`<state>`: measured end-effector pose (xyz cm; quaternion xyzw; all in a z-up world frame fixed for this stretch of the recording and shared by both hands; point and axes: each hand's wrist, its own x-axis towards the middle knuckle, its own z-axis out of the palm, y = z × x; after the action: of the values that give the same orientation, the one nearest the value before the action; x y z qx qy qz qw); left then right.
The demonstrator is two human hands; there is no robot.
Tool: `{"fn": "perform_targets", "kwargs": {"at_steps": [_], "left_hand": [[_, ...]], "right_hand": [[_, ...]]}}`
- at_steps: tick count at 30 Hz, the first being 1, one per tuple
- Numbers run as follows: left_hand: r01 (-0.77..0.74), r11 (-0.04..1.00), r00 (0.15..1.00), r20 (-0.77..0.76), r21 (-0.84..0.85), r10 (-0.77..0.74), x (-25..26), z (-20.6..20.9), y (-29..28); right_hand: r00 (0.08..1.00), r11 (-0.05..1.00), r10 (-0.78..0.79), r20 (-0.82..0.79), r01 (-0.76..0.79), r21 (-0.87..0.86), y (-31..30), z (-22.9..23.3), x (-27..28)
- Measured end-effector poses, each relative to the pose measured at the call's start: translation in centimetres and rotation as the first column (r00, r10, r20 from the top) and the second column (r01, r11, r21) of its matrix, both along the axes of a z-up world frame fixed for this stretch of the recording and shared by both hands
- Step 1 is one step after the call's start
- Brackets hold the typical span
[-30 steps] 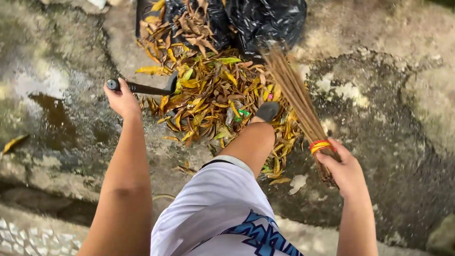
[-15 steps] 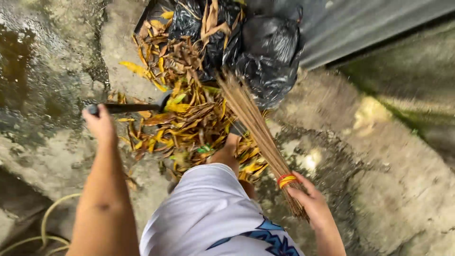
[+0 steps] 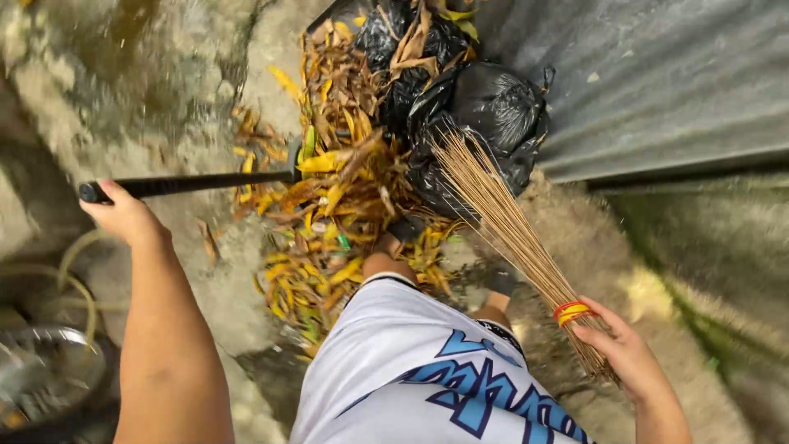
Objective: Sweeping dry leaves into a dustpan and putting them into a black trash bag.
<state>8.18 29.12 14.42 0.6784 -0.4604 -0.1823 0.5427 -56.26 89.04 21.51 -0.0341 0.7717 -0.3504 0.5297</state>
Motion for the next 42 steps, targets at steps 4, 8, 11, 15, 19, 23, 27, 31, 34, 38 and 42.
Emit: {"fn": "perform_targets", "kwargs": {"at_steps": [4,8,11,15,19,23,27,31,34,38,42], "left_hand": [[-0.223,0.965,0.973,-0.084,-0.135,0.213,-2.4,1.7,14.8],[-0.343,0.928,0.930,-0.191,-0.146,0.314,-2.5,2.1,21.6],[-0.360,0.907,0.925,-0.212,-0.220,0.316,-3.1,2.3,26.6],[-0.373,0.916,0.888,-0.343,-0.149,0.306,-6.3,3.5,32.2],[-0.382,0.913,0.895,-0.304,-0.143,0.327,-9.5,2.4,35.6],[-0.406,0.899,0.881,-0.329,-0.161,0.339,-11.9,1.0,38.1],[-0.376,0.919,0.860,-0.415,-0.120,0.298,-12.4,-2.4,40.4],[-0.380,0.925,0.838,-0.425,-0.004,0.342,-17.1,0.0,44.1],[-0.366,0.923,0.859,-0.425,-0.119,0.286,-16.7,-2.6,45.7],[-0.440,0.897,0.797,-0.480,-0.045,0.366,-17.0,-1.9,48.2],[-0.483,0.875,0.792,-0.433,-0.013,0.431,-14.2,-3.0,51.2]], "right_hand": [[0.942,0.950,0.309,-0.130,-0.297,0.099,2.9,3.0,-10.3],[0.730,0.756,0.641,-0.237,-0.549,0.355,4.3,9.0,-17.4],[0.383,0.403,0.905,-0.186,-0.629,0.665,4.5,12.3,-21.2],[-0.073,0.096,0.984,-0.161,-0.546,0.832,4.4,9.3,-24.7],[-0.422,0.027,0.873,-0.244,-0.458,0.888,4.5,3.2,-24.6],[-0.577,0.047,0.758,-0.305,-0.419,0.907,3.3,-4.3,-23.8],[-0.697,0.060,0.674,-0.244,-0.278,0.959,0.6,-8.9,-21.7],[-0.801,0.053,0.562,-0.205,-0.213,0.976,-1.9,-12.7,-21.3],[-0.827,0.015,0.540,-0.153,-0.172,0.985,-5.0,-14.9,-22.1],[-0.876,-0.017,0.470,-0.107,-0.130,0.991,-9.7,-15.8,-23.2],[-0.918,-0.155,0.397,0.016,-0.049,0.987,-14.3,-16.3,-25.8]]}}
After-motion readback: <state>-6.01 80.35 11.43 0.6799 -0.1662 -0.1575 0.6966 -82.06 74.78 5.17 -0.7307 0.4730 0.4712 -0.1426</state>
